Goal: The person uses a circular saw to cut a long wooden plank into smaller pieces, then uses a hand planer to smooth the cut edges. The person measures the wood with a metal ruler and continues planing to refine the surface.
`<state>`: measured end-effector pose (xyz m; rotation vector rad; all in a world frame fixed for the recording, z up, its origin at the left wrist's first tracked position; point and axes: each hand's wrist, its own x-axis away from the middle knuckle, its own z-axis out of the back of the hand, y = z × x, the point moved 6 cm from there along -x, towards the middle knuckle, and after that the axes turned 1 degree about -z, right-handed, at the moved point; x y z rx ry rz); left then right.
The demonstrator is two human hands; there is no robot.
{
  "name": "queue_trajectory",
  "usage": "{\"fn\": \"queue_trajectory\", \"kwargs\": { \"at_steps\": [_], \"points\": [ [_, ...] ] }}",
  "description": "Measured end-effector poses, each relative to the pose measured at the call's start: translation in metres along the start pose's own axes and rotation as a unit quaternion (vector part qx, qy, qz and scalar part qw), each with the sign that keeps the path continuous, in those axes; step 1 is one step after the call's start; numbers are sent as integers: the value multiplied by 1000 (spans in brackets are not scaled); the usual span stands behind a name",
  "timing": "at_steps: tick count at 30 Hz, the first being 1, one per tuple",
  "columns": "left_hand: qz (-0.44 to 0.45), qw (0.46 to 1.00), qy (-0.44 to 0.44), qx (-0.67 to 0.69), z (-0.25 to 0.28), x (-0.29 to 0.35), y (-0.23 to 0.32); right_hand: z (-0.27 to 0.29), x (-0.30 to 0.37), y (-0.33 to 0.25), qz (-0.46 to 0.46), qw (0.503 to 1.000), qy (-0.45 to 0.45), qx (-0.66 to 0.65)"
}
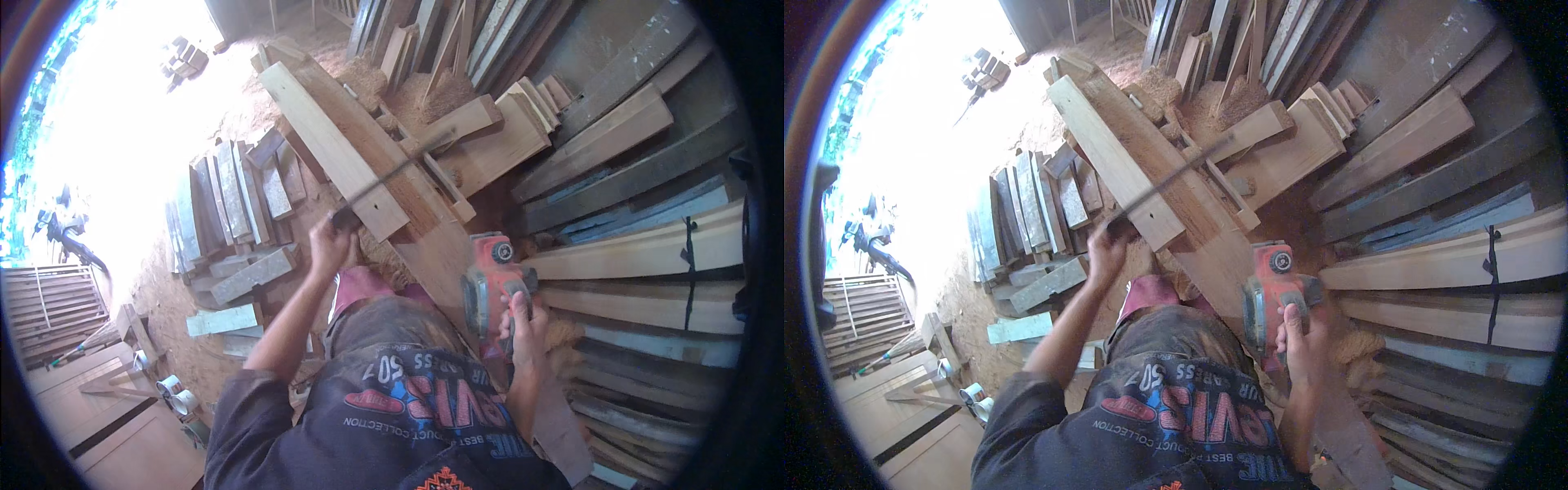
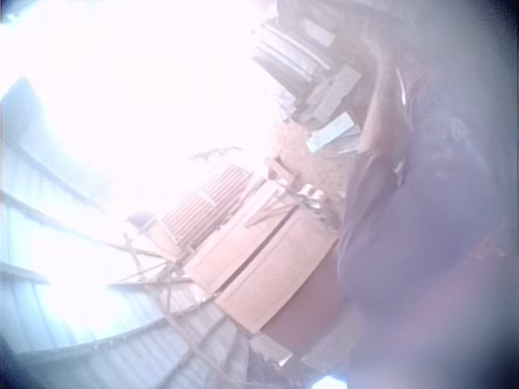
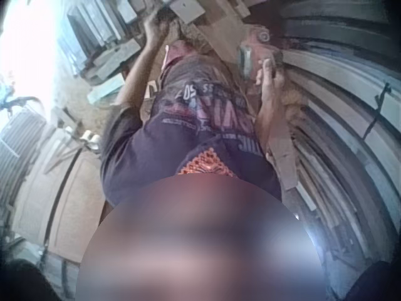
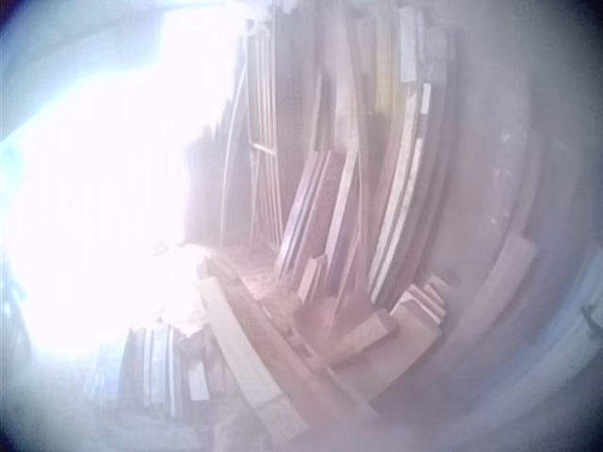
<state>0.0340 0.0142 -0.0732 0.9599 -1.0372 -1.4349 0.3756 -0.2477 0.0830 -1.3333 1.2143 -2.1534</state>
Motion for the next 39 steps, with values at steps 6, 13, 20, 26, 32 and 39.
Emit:
{"fn": "queue_trajectory", "kwargs": {
  "at_steps": [6,13,20,26,32,39],
  "points": [
    [-30,998,14,-44,55,-118,0,-15,4,-18,11,999,-47,20],
    [-18,995,18,-97,57,-129,-16,-42,4,-48,47,993,-99,40],
    [-12,998,4,-68,55,-132,-38,-78,-3,-76,118,973,-169,100],
    [27,999,-11,-44,57,-132,-41,-102,-11,-79,90,959,-223,151],
    [22,998,32,-53,104,-228,-47,-109,-13,-82,50,960,-201,190],
    [34,993,10,-114,117,-262,-68,-127,-22,-87,10,970,-184,161]
  ]
}}
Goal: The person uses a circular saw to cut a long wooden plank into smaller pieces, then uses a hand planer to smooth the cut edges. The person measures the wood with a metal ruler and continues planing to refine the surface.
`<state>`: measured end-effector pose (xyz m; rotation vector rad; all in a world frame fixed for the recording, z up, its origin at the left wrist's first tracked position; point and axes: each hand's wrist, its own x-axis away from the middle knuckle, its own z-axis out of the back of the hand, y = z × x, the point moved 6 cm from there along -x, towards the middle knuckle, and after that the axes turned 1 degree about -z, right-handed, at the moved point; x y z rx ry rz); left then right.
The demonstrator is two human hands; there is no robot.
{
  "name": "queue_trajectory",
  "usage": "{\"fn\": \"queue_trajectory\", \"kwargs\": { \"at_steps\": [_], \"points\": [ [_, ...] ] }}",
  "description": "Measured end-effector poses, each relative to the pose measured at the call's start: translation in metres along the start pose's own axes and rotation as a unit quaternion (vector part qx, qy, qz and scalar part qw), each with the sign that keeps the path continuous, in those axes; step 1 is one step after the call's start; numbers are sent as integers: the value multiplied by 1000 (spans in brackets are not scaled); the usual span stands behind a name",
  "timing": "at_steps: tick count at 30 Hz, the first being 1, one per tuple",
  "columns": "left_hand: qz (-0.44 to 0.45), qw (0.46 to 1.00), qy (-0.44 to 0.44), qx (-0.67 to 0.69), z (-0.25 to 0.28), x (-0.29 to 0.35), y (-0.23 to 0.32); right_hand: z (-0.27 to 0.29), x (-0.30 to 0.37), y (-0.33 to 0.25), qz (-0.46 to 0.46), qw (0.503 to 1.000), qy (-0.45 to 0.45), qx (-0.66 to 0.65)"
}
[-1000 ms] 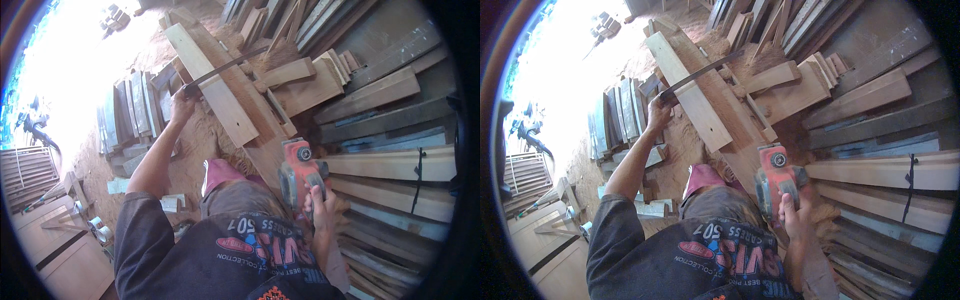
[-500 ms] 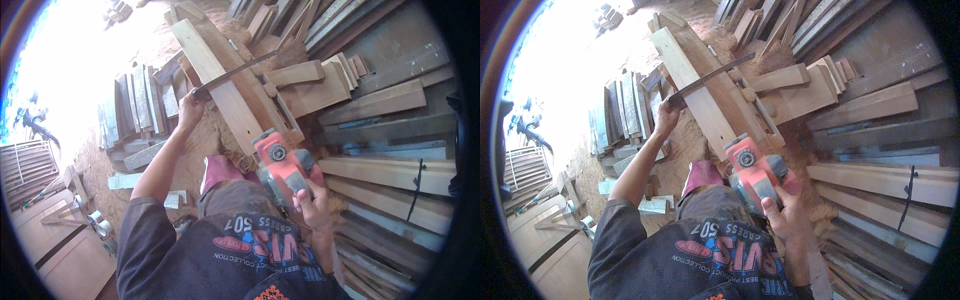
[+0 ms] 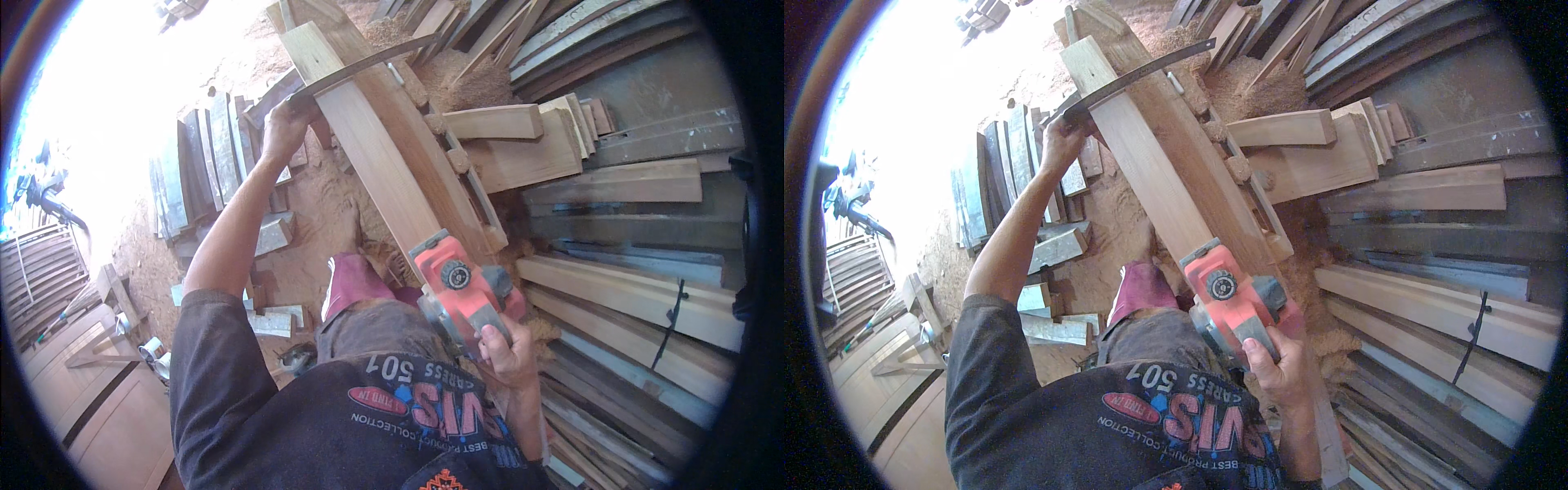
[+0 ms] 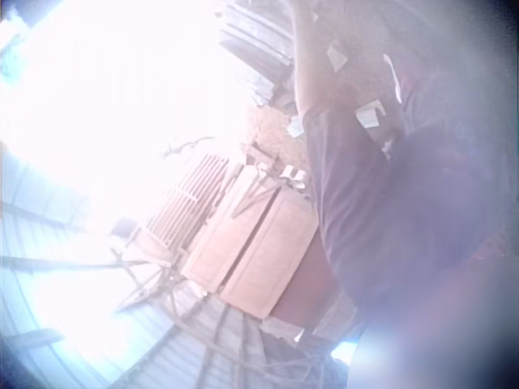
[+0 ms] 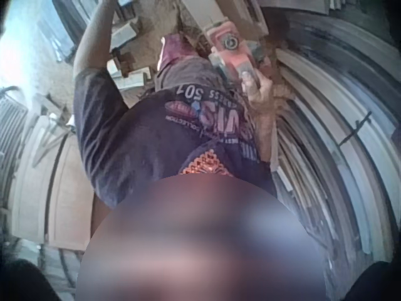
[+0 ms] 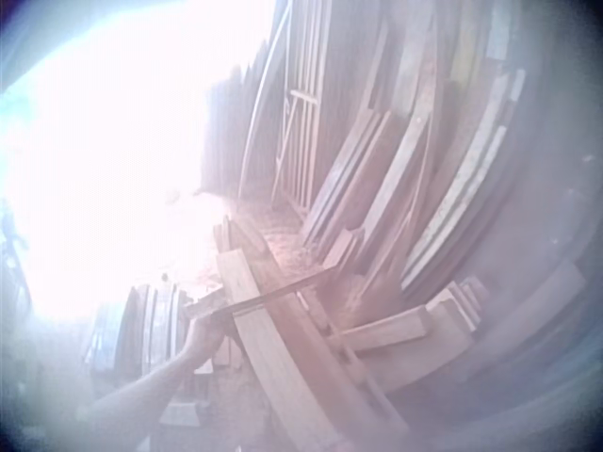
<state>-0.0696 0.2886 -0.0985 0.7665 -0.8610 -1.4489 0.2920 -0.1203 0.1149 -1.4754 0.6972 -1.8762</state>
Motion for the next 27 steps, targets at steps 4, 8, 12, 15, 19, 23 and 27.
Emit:
{"fn": "queue_trajectory", "kwargs": {
  "at_steps": [4,8,12,15,19,23,27],
  "points": [
    [-3,999,-10,44,-4,2,-5,-7,-14,-13,-16,999,-8,29],
    [-17,997,-2,78,-5,8,4,-18,-33,-30,-23,1000,-14,5],
    [15,999,2,40,-2,12,13,-32,-56,-49,-33,999,-5,0],
    [23,999,0,37,0,14,18,-41,-73,-68,-19,1000,-6,5],
    [54,988,-10,146,-3,16,17,-51,-94,-90,-16,1000,-18,4],
    [75,977,50,194,11,31,9,-62,-116,-109,3,1000,-24,6],
    [115,946,140,268,45,54,-11,-71,-135,-126,7,999,-36,4]
  ]
}}
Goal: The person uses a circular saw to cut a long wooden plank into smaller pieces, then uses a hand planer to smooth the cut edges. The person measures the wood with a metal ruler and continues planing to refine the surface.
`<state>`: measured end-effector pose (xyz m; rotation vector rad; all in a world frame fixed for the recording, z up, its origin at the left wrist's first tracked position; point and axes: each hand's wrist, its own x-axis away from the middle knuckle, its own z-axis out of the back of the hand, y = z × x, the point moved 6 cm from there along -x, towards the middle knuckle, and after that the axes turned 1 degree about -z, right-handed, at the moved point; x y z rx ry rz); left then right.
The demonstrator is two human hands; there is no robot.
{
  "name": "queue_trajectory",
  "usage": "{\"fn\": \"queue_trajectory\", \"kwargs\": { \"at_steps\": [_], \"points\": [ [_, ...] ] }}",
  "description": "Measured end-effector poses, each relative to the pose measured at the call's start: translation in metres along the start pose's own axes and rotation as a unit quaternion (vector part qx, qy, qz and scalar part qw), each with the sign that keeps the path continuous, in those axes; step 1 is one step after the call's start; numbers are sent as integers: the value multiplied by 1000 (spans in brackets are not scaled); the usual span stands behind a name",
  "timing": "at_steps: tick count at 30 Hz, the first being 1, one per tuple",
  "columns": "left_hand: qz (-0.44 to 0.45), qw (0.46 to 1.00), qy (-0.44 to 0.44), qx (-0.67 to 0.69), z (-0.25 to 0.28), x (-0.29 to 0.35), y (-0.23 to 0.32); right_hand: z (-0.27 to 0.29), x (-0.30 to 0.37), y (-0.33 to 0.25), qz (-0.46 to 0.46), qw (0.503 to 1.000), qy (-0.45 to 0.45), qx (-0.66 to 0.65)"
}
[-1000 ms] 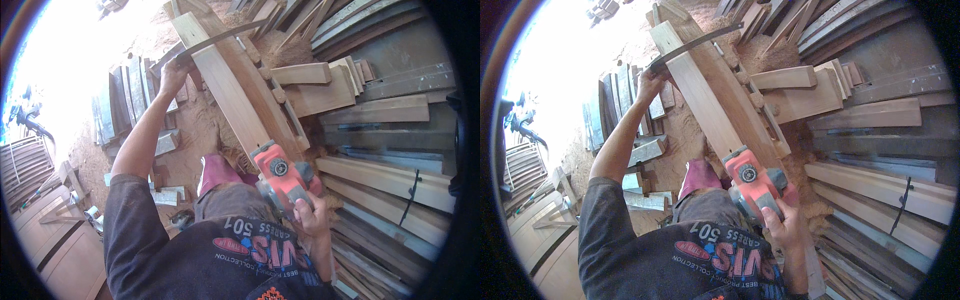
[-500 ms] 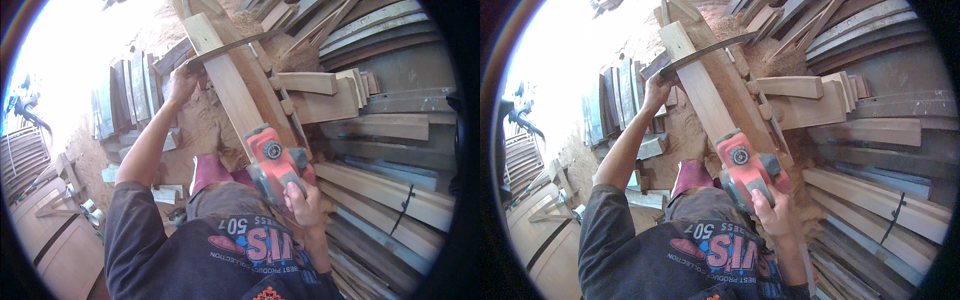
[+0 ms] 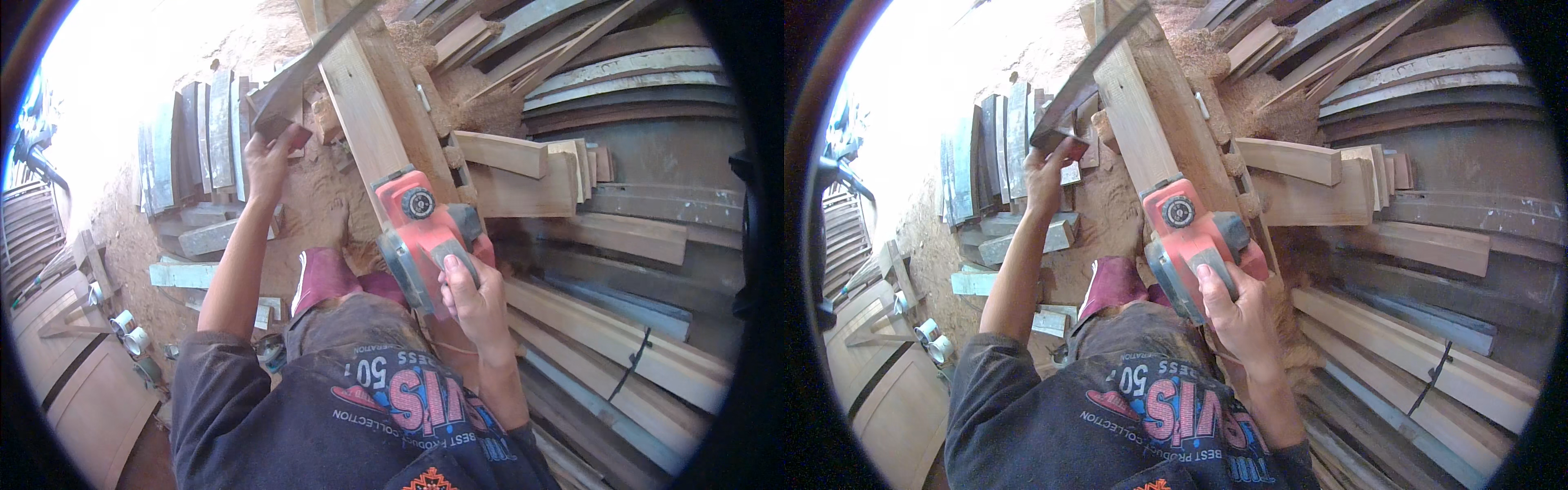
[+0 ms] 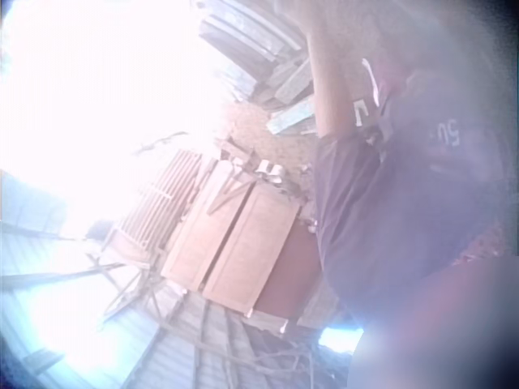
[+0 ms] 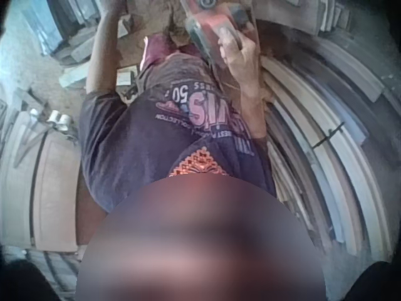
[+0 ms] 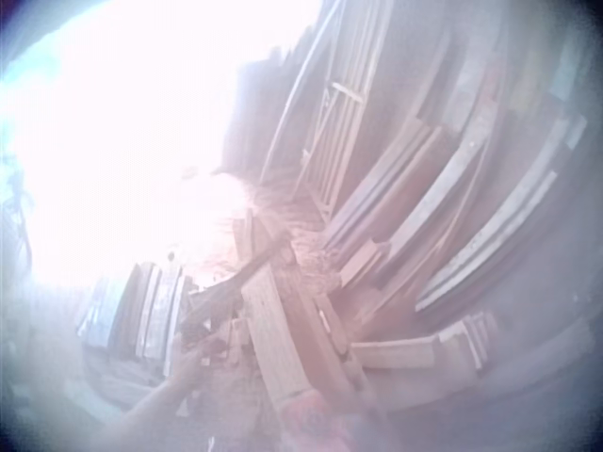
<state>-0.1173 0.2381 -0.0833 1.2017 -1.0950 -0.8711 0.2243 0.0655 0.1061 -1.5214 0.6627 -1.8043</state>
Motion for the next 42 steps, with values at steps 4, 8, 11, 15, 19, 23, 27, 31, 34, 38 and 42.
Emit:
{"fn": "queue_trajectory", "kwargs": {
  "at_steps": [4,8,11,15,19,23,27,31,34,38,42],
  "points": [
    [62,994,94,10,53,16,-4,-3,-19,-14,-6,999,13,50],
    [73,981,179,18,93,36,-6,-11,-38,-26,11,998,11,62],
    [109,973,193,67,106,51,-20,-21,-52,-38,50,998,10,27],
    [134,968,193,88,98,63,-43,-30,-72,-54,49,999,-8,12],
    [195,968,146,67,62,76,-57,-39,-91,-70,70,998,-5,0],
    [262,959,46,101,4,92,-55,-48,-110,-84,87,996,-7,-6],
    [300,947,-42,108,-49,105,-42,-55,-130,-98,93,996,-7,-15],
    [334,934,-91,85,-77,109,-33,-63,-151,-119,124,992,-10,1],
    [331,935,-112,59,-80,104,-27,-72,-173,-141,138,990,10,32],
    [307,942,-125,60,-78,99,-21,-94,-216,-176,143,990,3,14],
    [336,934,-118,41,-77,100,-25,-114,-272,-219,169,985,-10,38]
  ]
}}
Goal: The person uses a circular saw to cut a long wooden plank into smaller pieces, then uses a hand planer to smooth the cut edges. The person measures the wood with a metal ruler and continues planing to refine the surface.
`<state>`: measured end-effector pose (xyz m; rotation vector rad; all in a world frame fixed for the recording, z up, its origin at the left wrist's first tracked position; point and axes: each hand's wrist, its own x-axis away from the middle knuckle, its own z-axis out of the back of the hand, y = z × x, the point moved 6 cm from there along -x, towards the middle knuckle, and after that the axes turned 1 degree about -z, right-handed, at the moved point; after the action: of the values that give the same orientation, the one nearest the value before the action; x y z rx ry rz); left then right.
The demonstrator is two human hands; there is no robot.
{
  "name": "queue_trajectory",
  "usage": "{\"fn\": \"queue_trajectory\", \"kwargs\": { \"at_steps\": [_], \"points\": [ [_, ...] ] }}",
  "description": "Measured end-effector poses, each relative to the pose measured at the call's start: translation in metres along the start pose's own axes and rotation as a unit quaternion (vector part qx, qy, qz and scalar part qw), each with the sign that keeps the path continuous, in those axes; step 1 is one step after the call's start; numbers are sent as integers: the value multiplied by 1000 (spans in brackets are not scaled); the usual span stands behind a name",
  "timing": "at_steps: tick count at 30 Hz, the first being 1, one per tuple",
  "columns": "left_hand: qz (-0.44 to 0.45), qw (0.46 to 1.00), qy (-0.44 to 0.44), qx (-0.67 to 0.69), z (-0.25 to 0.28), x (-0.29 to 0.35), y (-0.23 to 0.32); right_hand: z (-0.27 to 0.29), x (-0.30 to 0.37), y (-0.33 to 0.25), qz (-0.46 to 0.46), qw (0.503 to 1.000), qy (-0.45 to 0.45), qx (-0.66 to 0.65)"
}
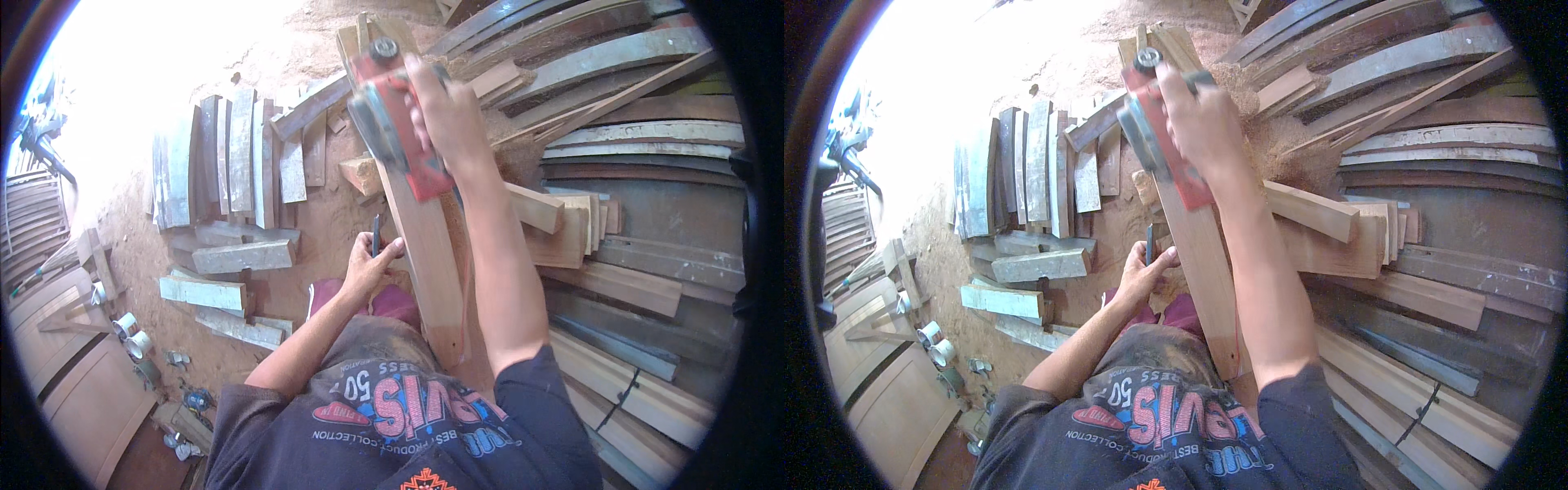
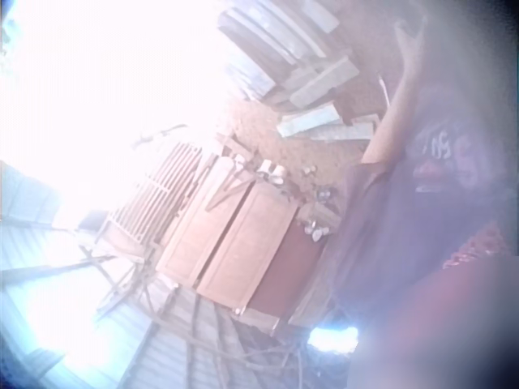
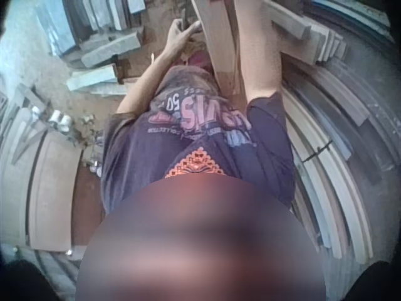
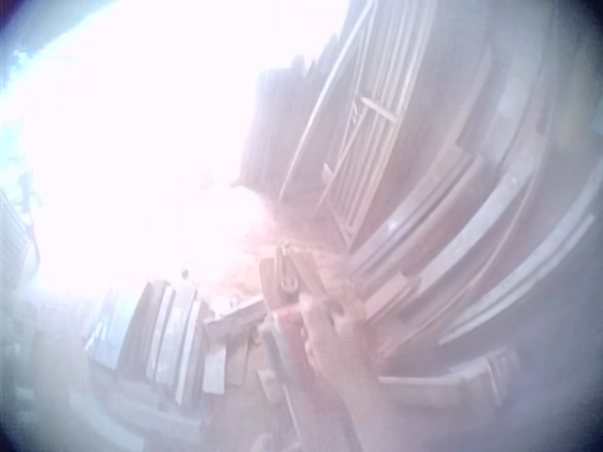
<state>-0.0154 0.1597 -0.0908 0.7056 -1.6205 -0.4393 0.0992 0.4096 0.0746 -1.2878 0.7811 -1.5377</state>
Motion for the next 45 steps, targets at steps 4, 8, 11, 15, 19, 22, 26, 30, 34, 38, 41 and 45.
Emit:
{"fn": "queue_trajectory", "kwargs": {
  "at_steps": [4,8,11,15,19,22,26,30,34,38,41,45],
  "points": [
    [-12,1000,8,-7,3,2,-7,-18,-58,-26,54,998,20,-23],
    [3,997,45,55,29,16,-35,0,-32,-24,105,990,72,-64],
    [-5,996,62,65,61,29,-57,33,21,2,78,980,26,-180],
    [8,994,100,37,106,57,-87,93,131,51,32,982,37,-183],
    [-14,991,125,44,125,77,-117,151,264,111,-38,981,92,-164],
    [-42,979,155,130,128,88,-134,198,368,159,-112,971,179,-113],
    [-172,917,226,281,143,120,-107,239,486,215,-149,939,273,-146],
    [-324,871,188,317,133,192,-49,256,570,255,-163,909,341,-175],
    [-375,919,107,48,81,237,-34,258,617,286,-166,891,365,-215],
    [-362,919,22,-153,16,219,-82,250,647,305,-172,893,355,-216],
    [-338,918,-20,-206,-33,185,-131,242,663,309,-155,904,345,-199],
    [-389,888,-1,-244,-59,159,-148,231,676,311,-145,915,332,-180]
  ]
}}
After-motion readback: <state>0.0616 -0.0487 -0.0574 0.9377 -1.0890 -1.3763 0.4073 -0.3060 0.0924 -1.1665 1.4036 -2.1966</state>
